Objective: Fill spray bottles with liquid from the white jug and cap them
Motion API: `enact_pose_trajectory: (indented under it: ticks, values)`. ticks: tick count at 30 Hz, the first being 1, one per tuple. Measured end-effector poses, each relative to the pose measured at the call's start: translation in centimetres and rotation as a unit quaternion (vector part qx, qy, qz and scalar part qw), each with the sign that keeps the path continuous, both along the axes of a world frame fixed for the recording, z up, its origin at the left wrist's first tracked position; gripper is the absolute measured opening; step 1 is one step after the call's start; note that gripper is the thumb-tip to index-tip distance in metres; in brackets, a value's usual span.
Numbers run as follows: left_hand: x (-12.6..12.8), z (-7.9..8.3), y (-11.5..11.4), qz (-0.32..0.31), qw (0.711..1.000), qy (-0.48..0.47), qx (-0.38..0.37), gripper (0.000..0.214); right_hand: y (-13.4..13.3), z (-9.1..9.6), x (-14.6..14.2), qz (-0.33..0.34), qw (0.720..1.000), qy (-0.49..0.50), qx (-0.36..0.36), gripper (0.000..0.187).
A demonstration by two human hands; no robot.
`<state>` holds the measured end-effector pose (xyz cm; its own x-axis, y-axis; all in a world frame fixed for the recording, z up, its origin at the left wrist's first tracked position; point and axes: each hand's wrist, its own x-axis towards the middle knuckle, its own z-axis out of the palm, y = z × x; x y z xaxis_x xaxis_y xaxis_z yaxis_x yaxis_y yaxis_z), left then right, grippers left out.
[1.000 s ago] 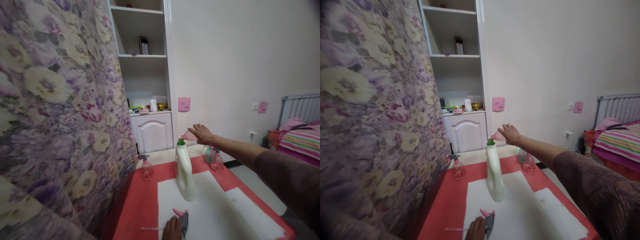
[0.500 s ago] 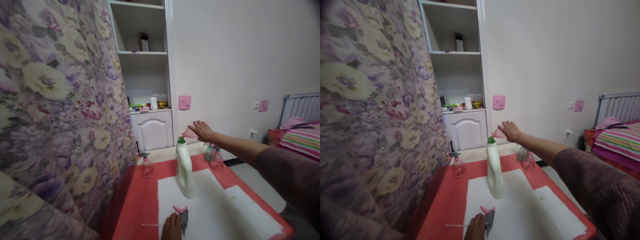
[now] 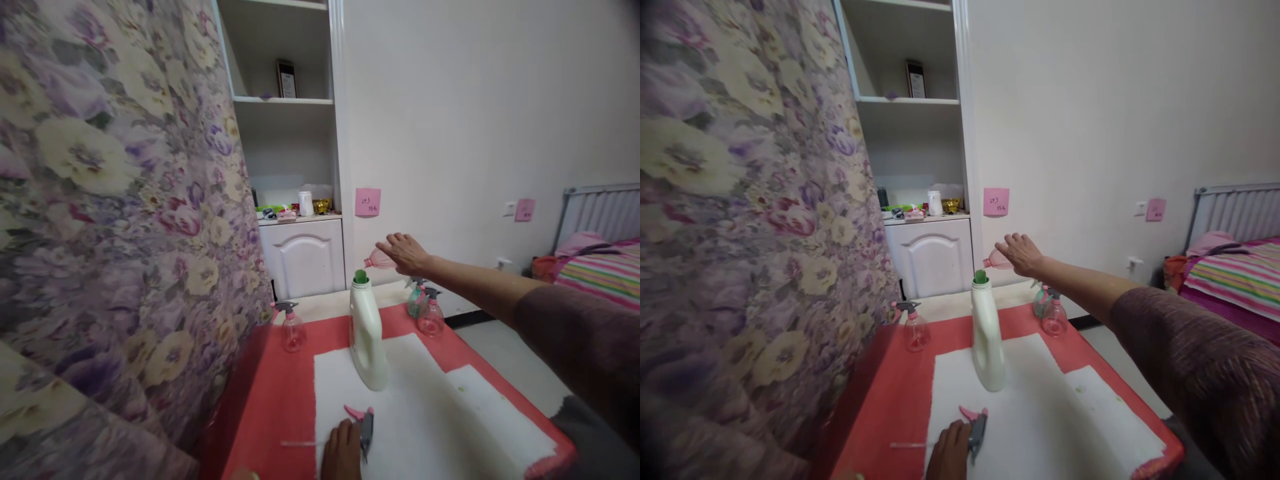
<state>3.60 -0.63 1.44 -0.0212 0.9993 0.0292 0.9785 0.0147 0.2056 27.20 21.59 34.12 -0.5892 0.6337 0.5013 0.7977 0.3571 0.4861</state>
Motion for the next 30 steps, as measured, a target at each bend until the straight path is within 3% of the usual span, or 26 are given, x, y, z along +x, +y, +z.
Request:
enact_pose_trajectory:
  ticks: [15, 22, 30]
  values:
    - [0.1, 0.4, -0.6, -0.011, 1.000, 0.000, 0.023, 0.066, -0.6, 0.9, 0.1, -0.007, 1.000, -0.011, 0.005, 0.070]
    - [0.3, 1.6, -0.8, -0.007, 1.000, -0.014, -0.014, 0.065, -0.8, 1.1, 0.1, -0.006, 1.000, -0.014, 0.001, 0.067]
    - [0.1, 1.5, -0.7, -0.010, 1.000, -0.020, -0.022, 0.069, -0.9, 1.2, 0.2, -0.009, 0.999, -0.029, 0.017, 0.064]
